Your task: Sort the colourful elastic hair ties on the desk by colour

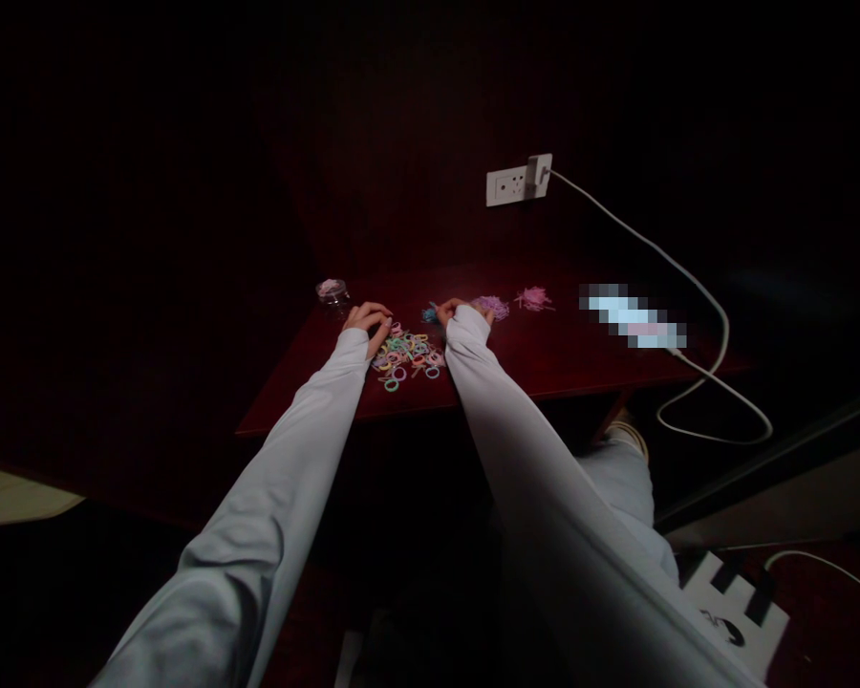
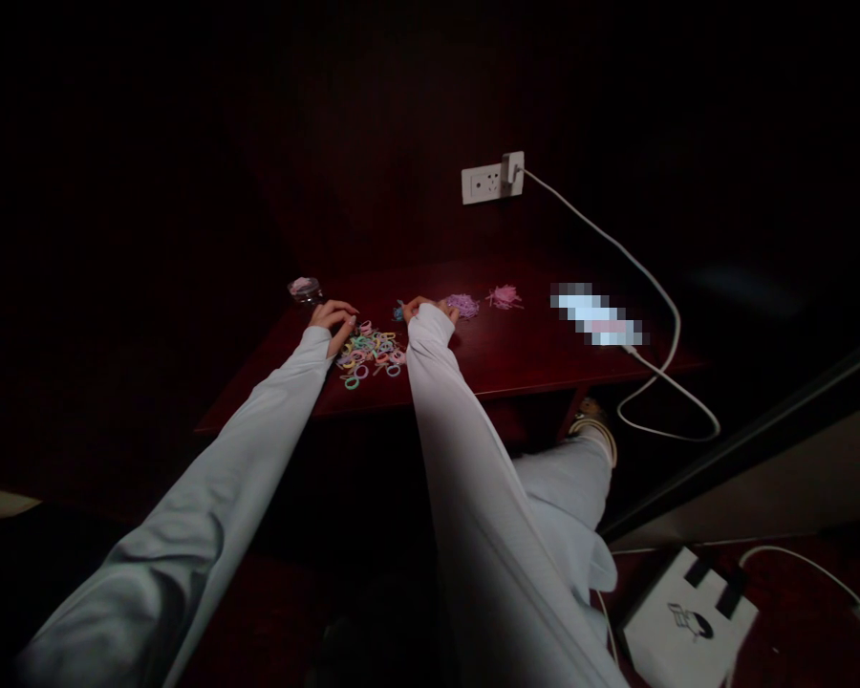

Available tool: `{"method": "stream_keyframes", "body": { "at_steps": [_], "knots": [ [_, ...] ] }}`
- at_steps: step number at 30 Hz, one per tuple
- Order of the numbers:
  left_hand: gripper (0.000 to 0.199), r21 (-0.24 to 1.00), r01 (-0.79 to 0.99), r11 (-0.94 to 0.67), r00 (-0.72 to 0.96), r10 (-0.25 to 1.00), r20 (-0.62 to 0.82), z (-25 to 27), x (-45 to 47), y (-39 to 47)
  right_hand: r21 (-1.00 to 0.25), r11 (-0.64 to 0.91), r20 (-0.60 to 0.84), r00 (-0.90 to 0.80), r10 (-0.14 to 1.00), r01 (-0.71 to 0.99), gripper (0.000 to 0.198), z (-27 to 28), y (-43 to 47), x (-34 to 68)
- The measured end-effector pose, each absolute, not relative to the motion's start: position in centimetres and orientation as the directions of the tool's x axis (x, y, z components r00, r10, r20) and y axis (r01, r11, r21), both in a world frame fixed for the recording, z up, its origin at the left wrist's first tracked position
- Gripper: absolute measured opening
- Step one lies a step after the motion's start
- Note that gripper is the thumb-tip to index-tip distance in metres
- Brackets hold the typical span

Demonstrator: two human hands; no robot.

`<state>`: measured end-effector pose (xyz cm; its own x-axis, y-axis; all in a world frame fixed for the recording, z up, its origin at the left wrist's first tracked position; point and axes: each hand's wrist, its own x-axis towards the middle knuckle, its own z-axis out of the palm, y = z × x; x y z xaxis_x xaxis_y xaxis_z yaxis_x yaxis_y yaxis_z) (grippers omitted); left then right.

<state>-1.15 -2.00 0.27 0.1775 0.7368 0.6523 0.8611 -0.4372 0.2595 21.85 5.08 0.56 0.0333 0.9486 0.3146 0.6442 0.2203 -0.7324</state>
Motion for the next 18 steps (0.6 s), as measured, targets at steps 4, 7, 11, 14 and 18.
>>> {"method": "stream_keyframes", "body": {
  "at_steps": [4,7,11,14,18],
  "knots": [
    [0.028,0.241,0.870,-0.430,0.188,0.740,0.646,0.23,-0.94,-2.07,-0.596,0.111,0.305,0.096,0.948,0.795,0.024,0.75,5.06,22.52],
    [0.027,0.231,0.871,-0.434,0.198,0.740,0.643,0.31,-0.89,-2.19,-0.585,0.122,0.305,0.078,0.949,0.802,0.022,0.61,5.26,22.59],
    [0.027,0.215,0.869,-0.446,0.224,0.741,0.634,0.39,-0.97,-2.26,-0.596,0.146,0.282,0.035,0.959,0.790,0.021,0.65,5.18,22.70],
    [0.028,0.214,0.867,-0.450,0.228,0.740,0.632,0.34,-1.00,-2.21,-0.594,0.143,0.253,0.015,0.967,0.791,0.023,0.79,4.93,22.81],
    [0.028,0.234,0.864,-0.446,0.211,0.742,0.636,0.19,-0.99,-2.08,-0.620,0.167,0.257,-0.002,0.966,0.767,0.031,1.03,4.60,22.81]
  ]
}}
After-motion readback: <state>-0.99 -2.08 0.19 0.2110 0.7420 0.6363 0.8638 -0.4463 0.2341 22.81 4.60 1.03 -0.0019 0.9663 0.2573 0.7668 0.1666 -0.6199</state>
